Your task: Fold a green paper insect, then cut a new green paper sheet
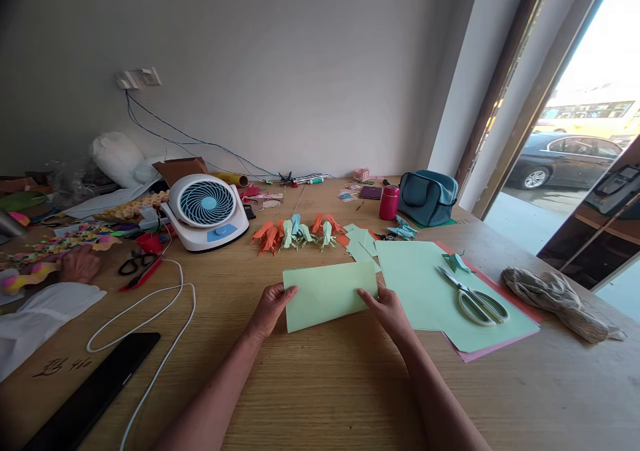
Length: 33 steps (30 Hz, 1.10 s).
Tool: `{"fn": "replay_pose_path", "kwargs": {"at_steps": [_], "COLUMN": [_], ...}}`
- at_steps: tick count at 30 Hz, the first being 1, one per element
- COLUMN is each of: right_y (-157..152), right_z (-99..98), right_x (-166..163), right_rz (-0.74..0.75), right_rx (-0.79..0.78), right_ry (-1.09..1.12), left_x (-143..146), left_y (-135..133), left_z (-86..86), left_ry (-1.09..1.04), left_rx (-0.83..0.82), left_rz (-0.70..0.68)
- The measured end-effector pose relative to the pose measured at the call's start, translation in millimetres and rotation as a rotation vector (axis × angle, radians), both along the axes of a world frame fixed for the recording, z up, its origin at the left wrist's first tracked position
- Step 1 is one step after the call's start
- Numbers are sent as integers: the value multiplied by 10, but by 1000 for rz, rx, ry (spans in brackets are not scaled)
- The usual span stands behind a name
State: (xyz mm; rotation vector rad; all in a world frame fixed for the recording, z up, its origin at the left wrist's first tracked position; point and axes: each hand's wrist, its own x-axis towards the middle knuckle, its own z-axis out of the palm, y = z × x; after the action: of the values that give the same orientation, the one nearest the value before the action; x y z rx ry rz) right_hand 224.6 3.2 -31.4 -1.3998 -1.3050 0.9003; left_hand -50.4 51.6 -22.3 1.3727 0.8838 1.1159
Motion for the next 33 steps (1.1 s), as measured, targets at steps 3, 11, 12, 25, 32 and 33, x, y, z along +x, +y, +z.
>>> {"fn": "replay_pose_path", "kwargs": {"at_steps": [3, 11, 12, 25, 32, 33], "right_y": [0, -49, -49, 1, 1, 3], "right_z": [28, 80, 71, -36, -43, -47], "right_x": [-8, 1, -2, 5, -9, -12], "right_rz": [-31, 21, 33, -1, -28, -31], "right_rx": [39, 35, 26, -4, 7, 12], "right_ry": [52, 227, 247, 370, 371, 370], "left_x": [-4, -4, -4, 28, 21, 23], "left_y": [-4, -6, -7, 13, 87, 91], "left_z": [2, -11, -9, -30, -82, -89], "left_ry": [0, 24, 28, 2, -34, -37], "left_rx": [0, 36, 44, 81, 115, 115], "left_rz": [12, 22, 22, 73, 191, 205]}}
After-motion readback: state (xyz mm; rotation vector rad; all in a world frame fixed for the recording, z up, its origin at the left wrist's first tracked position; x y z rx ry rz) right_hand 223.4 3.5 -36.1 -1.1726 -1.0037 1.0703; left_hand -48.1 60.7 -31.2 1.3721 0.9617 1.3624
